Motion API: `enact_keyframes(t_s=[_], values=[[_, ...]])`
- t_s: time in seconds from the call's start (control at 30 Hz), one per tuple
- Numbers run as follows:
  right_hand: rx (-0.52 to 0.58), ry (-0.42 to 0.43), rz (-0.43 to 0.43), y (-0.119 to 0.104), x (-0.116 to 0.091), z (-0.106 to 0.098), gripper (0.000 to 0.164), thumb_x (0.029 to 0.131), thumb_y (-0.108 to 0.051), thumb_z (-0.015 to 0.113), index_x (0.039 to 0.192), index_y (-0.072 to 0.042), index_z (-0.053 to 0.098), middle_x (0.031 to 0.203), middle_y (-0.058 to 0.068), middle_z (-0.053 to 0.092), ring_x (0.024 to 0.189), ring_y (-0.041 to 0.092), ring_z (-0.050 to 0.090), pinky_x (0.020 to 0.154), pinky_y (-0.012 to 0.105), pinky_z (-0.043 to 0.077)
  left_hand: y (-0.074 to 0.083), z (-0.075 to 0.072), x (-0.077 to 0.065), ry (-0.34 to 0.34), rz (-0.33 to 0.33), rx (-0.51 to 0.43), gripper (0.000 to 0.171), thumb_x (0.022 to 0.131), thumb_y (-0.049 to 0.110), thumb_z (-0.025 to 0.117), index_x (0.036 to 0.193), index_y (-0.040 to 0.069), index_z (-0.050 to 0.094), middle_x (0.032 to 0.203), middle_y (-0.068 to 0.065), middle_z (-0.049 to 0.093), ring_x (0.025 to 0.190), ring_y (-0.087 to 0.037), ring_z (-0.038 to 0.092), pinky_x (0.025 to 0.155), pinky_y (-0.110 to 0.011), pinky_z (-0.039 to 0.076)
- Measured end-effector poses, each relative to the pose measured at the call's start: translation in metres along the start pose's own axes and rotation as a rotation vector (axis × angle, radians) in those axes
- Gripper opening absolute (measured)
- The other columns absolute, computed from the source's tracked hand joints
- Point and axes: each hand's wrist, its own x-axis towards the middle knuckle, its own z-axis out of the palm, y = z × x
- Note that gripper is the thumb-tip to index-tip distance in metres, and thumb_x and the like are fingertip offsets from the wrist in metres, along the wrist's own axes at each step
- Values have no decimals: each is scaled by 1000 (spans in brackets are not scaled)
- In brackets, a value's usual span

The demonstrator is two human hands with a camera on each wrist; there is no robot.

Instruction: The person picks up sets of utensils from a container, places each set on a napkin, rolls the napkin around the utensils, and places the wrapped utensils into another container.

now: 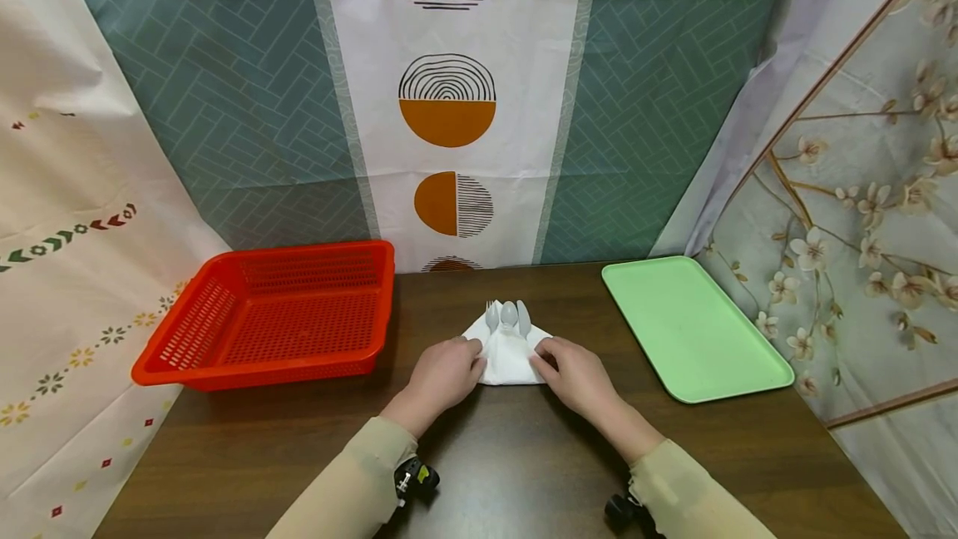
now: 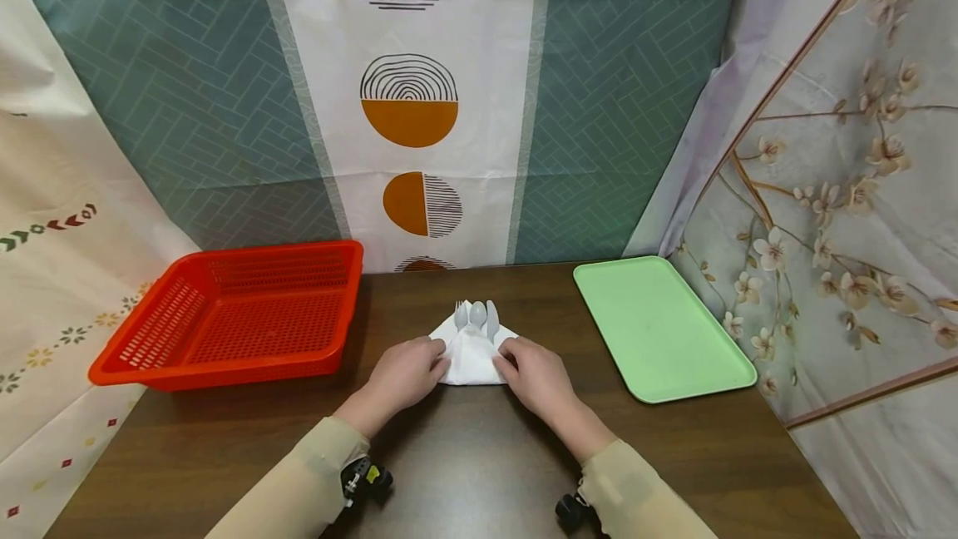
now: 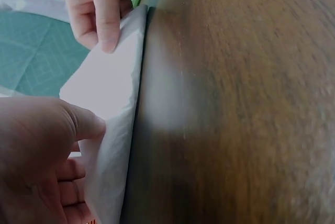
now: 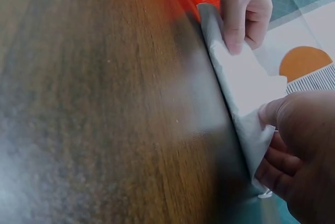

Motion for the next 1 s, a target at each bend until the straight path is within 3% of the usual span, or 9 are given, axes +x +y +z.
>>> enact_keyframes(t_s=[0.3, 0.77, 1.0], values=[[0, -7, 32, 1, 4, 4, 10, 101, -19, 82, 95, -17, 74, 85, -7, 66, 75, 15, 57, 73, 38, 52, 1, 6, 3, 12, -24, 50, 21, 102, 19, 77, 83, 11, 73, 83, -8, 61, 67, -23, 57, 61, -39, 53], [-10, 6, 47, 1, 7, 11, 12, 99, -17, 83, 93, -17, 73, 82, -6, 65, 72, 15, 56, 70, 38, 51, 5, 10, 4, 33, -39, 96, 21, 99, 17, 79, 81, 7, 74, 86, -12, 63, 66, -27, 61, 61, -43, 56], [-15, 23, 39, 0, 6, 12, 12, 99, -16, 83, 103, -15, 72, 85, -5, 68, 74, 16, 62, 71, 40, 54, 4, 13, 4, 35, -44, 119, 19, 98, 17, 79, 85, 5, 75, 86, -13, 63, 68, -29, 63, 64, -46, 57]])
